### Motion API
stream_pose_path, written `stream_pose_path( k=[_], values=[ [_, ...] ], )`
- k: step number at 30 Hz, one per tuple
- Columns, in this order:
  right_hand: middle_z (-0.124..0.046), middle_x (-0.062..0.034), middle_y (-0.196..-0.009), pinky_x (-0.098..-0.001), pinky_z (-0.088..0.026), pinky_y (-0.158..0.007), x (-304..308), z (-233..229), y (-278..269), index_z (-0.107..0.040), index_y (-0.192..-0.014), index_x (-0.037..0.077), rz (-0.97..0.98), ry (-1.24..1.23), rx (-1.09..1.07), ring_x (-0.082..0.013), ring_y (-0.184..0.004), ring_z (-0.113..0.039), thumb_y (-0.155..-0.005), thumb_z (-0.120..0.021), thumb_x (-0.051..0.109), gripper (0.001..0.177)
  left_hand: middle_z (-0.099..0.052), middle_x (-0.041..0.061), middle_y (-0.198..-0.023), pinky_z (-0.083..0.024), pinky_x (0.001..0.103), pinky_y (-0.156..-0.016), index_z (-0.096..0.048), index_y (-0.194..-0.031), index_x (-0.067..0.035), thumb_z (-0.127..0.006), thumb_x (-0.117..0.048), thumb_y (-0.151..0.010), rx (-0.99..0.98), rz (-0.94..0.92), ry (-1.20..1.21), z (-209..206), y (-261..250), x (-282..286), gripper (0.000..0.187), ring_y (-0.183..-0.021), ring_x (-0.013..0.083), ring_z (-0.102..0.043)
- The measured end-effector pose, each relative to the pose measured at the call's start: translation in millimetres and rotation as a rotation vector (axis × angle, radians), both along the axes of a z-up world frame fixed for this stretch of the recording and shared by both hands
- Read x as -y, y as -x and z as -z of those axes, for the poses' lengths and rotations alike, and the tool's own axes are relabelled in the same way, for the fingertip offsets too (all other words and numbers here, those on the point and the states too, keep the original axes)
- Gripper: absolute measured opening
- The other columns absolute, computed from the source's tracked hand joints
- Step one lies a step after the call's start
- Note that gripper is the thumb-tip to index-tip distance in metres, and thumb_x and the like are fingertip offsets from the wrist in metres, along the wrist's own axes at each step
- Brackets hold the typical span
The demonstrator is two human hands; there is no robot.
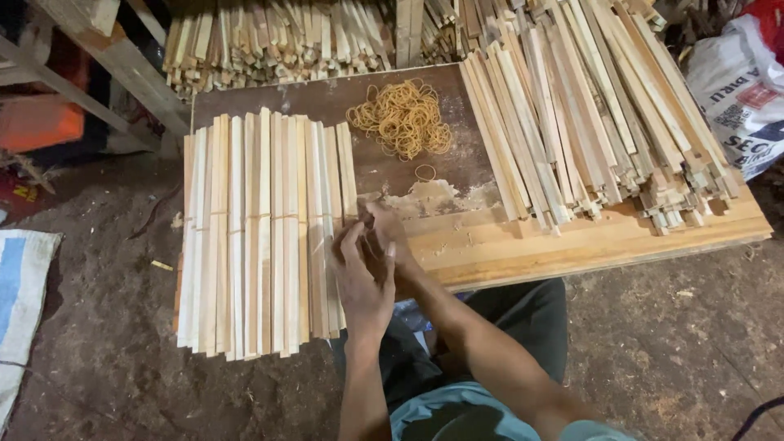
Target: Bundling wooden sticks by wrapping rubber bands around them
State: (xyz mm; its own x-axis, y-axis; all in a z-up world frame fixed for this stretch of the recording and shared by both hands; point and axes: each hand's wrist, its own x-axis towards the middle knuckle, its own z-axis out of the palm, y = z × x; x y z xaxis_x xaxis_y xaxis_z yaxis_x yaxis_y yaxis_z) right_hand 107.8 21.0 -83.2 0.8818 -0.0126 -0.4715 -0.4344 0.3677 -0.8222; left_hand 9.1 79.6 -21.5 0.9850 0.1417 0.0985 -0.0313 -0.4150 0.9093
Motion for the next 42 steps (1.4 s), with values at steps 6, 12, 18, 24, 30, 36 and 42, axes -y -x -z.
stream_pose_path(
  k=[6, 12, 18, 24, 30, 36, 42],
  values=[
    [-0.069, -0.0106, -0.123, -0.0355, -0.050, -0.098, 8.7, -4.7, 11.1, -0.062, -0.127, 0.006, -0.191, 0.484, 0.223, -0.0230, -0.111, -0.065, -0.097, -0.044, 0.028, 0.041, -0.036, 0.022, -0.146, -0.050, 0.063, -0.095, -0.043, -0.144, -0.010, -0.055, -0.052, -0.096, -0.097, 0.011, 0.038, -19.3, -1.7, 10.4, 0.064, -0.132, 0.0535, -0.042],
    [-0.063, -0.0035, -0.078, -0.0214, -0.051, -0.066, 27.3, -28.4, 22.5, -0.072, -0.086, -0.002, 0.243, -0.453, 0.287, -0.0070, -0.071, -0.053, -0.077, -0.061, 0.014, 0.021, -0.031, 0.017, -0.146, -0.054, 0.063, -0.092, -0.041, -0.145, -0.019, -0.048, -0.051, -0.101, -0.096, 0.044, -0.037, 10.8, -4.7, 16.8, 0.055, -0.129, 0.0483, -0.049],
    [-0.070, 0.0020, -0.088, -0.0202, -0.055, -0.067, 141.8, 59.2, -8.7, -0.078, -0.110, 0.019, 0.368, 0.795, 0.624, -0.0096, -0.079, -0.065, -0.088, -0.074, 0.006, 0.025, -0.037, 0.014, -0.143, -0.056, 0.058, -0.097, -0.043, -0.142, -0.022, -0.049, -0.047, -0.100, -0.141, 0.113, -0.083, 16.1, -18.1, 45.3, 0.049, -0.127, 0.0438, -0.054],
    [-0.070, -0.0040, -0.097, -0.0199, -0.055, -0.064, 233.7, 0.9, 23.1, -0.077, -0.114, 0.014, 0.565, 0.842, 0.505, -0.0111, -0.085, -0.069, -0.092, -0.072, 0.009, 0.022, -0.059, 0.021, -0.122, -0.057, 0.058, -0.086, -0.056, -0.134, -0.017, -0.055, -0.045, -0.098, -0.028, 0.335, -0.028, 20.6, -26.8, 108.9, 0.045, -0.111, 0.0505, -0.063],
    [-0.066, -0.0123, -0.113, -0.0345, -0.061, -0.077, 297.9, -3.1, 33.3, -0.076, -0.115, 0.016, 0.589, 1.096, 0.371, -0.0328, -0.108, -0.068, -0.092, -0.077, 0.015, 0.023, -0.063, 0.020, -0.114, -0.062, 0.047, -0.078, -0.061, -0.131, -0.009, -0.059, -0.029, -0.101, -0.022, 0.490, 0.154, 79.5, -63.4, 197.5, 0.035, -0.102, 0.0422, -0.069],
    [-0.068, -0.0156, -0.116, -0.0549, -0.053, -0.095, 308.5, 0.6, 30.6, -0.074, -0.120, 0.011, 0.444, 1.305, 0.308, -0.0409, -0.123, -0.060, -0.080, -0.082, 0.013, 0.040, -0.066, 0.027, -0.116, -0.063, 0.043, -0.071, -0.062, -0.129, -0.003, -0.056, -0.034, -0.103, 0.121, 0.472, 0.110, 75.1, -99.0, 253.4, 0.041, -0.097, 0.0399, -0.072],
    [-0.059, -0.0055, -0.082, -0.0357, -0.043, -0.069, 291.6, -46.1, 24.9, -0.061, -0.094, 0.012, 0.580, 0.601, -0.026, -0.0197, -0.077, -0.056, -0.095, -0.041, 0.054, 0.046, -0.071, 0.020, -0.110, -0.064, 0.042, -0.079, -0.065, -0.128, -0.009, -0.054, -0.022, -0.099, 0.051, 0.453, 0.005, 68.0, -100.0, 264.3, 0.034, -0.102, 0.0364, -0.070]
  ],
)
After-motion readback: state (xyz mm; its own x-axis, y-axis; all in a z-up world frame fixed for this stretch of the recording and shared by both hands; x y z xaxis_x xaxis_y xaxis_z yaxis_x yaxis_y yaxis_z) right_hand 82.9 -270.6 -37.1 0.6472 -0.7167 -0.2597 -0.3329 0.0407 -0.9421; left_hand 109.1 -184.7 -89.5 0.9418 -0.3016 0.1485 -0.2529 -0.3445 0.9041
